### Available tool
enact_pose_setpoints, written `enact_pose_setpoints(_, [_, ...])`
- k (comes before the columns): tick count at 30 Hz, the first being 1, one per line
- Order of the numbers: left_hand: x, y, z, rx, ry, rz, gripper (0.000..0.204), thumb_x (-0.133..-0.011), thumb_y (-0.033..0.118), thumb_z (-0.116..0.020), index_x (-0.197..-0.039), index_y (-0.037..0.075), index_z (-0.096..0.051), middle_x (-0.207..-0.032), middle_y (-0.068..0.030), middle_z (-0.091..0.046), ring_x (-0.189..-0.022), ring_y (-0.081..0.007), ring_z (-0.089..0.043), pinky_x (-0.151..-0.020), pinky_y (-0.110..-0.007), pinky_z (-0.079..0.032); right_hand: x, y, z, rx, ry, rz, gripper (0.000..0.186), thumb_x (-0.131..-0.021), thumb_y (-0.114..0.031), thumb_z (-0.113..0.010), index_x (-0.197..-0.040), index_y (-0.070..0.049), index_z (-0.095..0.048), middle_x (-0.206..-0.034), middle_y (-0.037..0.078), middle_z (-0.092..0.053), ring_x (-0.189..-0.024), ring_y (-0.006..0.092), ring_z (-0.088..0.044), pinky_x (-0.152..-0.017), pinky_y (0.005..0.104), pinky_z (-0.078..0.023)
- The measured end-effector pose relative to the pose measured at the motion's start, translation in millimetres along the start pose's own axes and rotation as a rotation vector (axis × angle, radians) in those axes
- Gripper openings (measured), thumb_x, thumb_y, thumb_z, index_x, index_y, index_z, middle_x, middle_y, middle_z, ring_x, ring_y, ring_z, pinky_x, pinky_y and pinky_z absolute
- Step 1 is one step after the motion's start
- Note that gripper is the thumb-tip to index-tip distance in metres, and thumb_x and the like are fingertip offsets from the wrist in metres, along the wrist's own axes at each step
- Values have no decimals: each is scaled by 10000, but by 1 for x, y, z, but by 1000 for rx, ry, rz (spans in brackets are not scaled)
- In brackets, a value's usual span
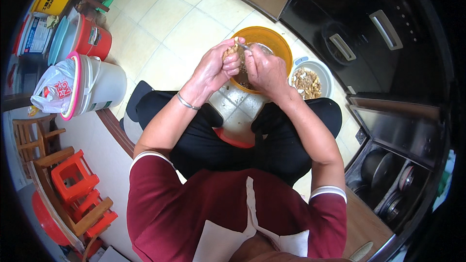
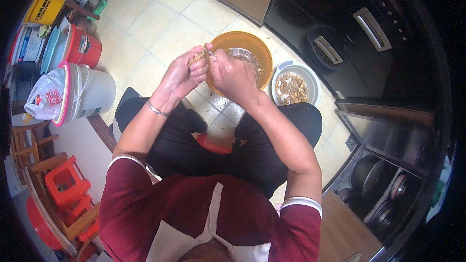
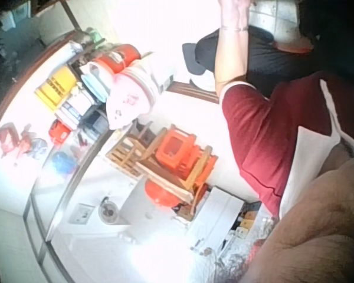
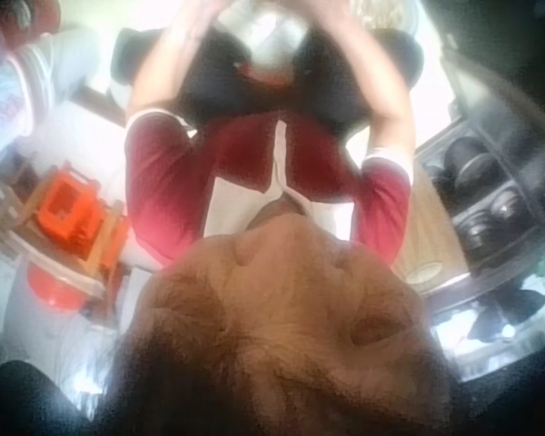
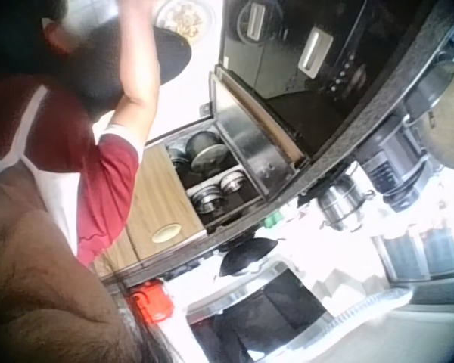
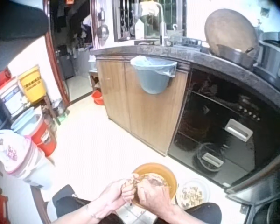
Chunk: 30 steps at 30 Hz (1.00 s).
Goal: The person peels ginger roots by hand using a small knife, retrieving the roots from a bucket of water and placing the peeled pieces into a separate bowl.
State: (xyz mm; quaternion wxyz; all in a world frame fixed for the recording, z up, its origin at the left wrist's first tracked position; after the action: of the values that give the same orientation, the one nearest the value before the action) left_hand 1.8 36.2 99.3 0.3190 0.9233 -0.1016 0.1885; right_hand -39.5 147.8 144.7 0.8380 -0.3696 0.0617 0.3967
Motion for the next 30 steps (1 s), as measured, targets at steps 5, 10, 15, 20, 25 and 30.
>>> enact_pose_setpoints(5, [0,1,5,-73,8,-6,267,-1067,174,-326,-1170,49,-538,-574,74,-311,-487,-60,-272,-474,-215,-258,-2,0,-10,98,-68,31,210,-980,-222,-532,-859,-52,-550,-607,189,-610,-565,384,-643,-529,486,-513])
enact_pose_setpoints(10, [2,1,-2,-55,-30,-5,263,-1056,151,-331,-1197,61,-534,-570,71,-311,-480,-62,-278,-465,-214,-257,-8,17,-2,112,-33,-51,193,-980,-215,-537,-883,-49,-557,-618,188,-608,-570,386,-640,-539,482,-515])
enact_pose_setpoints(15, [-1,-1,0,31,-25,23,256,-1055,150,-347,-1208,66,-534,-575,63,-317,-472,-62,-283,-458,-214,-255,-1,-2,-8,55,-47,63,181,-977,-203,-545,-885,-48,-559,-608,184,-606,-564,392,-636,-539,487,-515])
enact_pose_setpoints(20, [-4,-5,0,156,-131,123,234,-1073,191,-354,-1191,90,-529,-594,50,-323,-490,-67,-282,-465,-213,-254,-8,16,-9,126,-60,-31,235,-983,-248,-525,-866,-47,-563,-597,202,-617,-562,406,-643,-540,511,-516])
enact_pose_setpoints(25, [-3,-8,1,103,-138,120,233,-1082,236,-370,-1191,112,-535,-618,56,-328,-515,-64,-292,-482,-210,-265,-7,20,-3,65,-40,-67,255,-991,-250,-512,-864,-35,-566,-587,212,-604,-571,412,-640,-561,508,-519])
enact_pose_setpoints(30, [-2,-6,-4,4,-129,68,255,-1072,266,-403,-1241,129,-536,-665,58,-351,-556,-57,-316,-505,-203,-289,-7,22,1,54,-56,-72,255,-994,-242,-507,-860,-32,-561,-588,224,-595,-582,415,-637,-566,502,-515])
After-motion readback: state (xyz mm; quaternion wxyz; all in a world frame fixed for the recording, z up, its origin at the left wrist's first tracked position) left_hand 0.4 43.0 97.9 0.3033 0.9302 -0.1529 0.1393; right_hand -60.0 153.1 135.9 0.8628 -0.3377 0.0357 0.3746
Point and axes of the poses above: each hand's wrist, its own x-axis away from the middle knuckle, its own z-axis out of the back of the hand, y = z × x, the point moved 7 cm from there along -x, towards the middle knuckle
